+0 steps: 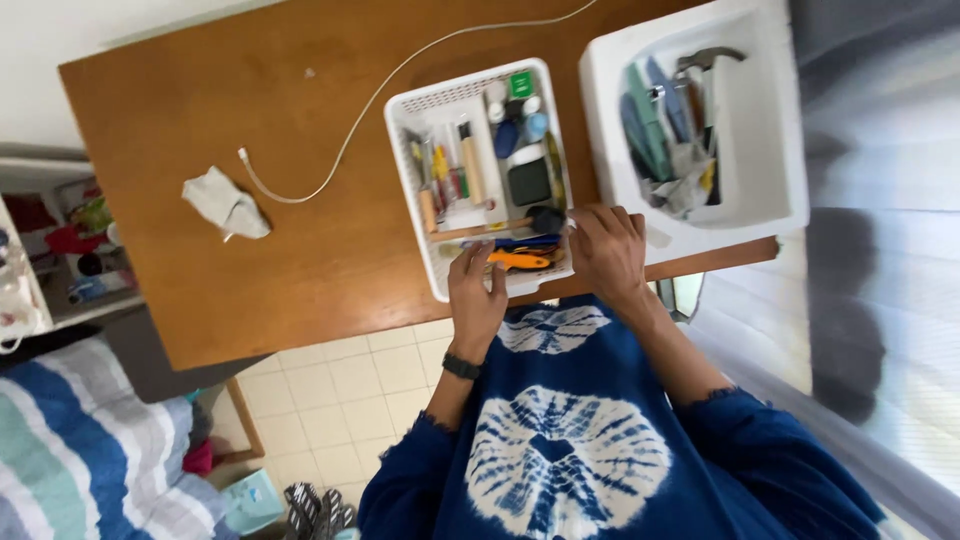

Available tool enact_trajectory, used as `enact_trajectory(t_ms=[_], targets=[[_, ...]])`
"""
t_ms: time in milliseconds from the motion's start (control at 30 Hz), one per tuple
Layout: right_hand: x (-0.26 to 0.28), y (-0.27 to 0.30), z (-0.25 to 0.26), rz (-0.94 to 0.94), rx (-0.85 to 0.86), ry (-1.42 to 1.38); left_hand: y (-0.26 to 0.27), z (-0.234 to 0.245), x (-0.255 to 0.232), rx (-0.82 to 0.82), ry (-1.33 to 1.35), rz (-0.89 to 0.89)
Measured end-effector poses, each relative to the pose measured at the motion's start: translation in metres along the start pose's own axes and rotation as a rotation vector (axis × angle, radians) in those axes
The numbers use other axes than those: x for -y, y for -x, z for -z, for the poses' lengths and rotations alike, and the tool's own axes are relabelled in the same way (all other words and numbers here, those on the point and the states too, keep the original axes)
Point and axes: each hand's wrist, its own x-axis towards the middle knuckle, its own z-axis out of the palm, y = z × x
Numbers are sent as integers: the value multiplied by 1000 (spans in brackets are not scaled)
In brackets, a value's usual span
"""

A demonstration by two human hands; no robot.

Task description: The person wipes several tools with a cloth, including a paintbrush, a mallet, and a hammer, then places them back into a white basket on a wooden table.

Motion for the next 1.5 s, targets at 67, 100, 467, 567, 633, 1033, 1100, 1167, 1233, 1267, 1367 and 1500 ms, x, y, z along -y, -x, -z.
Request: enact_trajectory(t_ms=[67,100,467,567,633,1033,1100,1167,1233,1267,1367,1500], targets=[[-23,-1,12,-80,-22,-53,-6,-3,-18,23,36,-8],[-35,-1,19,-157,-39,-113,-8,-5,-28,45,67,-8],[-212,-22,-10,-635,295,-37,-20,-112,-118,99,27,-157],[-227,-35,-30,-642,414,6,-22,-136,-140,129,17,-158],[-235,-40,-43,-641,468,26,-26,-140,-161,148,20,-137],[-250,-62,-74,-626,323,36,-26,-144,-190,92,-6,-127],[-254,-62,-87,-704,295,21,-22,-142,-186,141,43,-69],[-257,-61,-88,-697,266,11,-21,-142,-178,139,64,-52],[-256,-60,-84,-689,237,3,-23,-136,-177,136,88,-33],[-255,-59,-78,-672,170,-12,-25,-131,-179,147,93,-31],[-245,-65,-54,-619,35,-51,-29,-126,-175,149,79,-40],[-231,-76,-34,-553,-160,-117,-35,-123,-171,136,125,-14]])
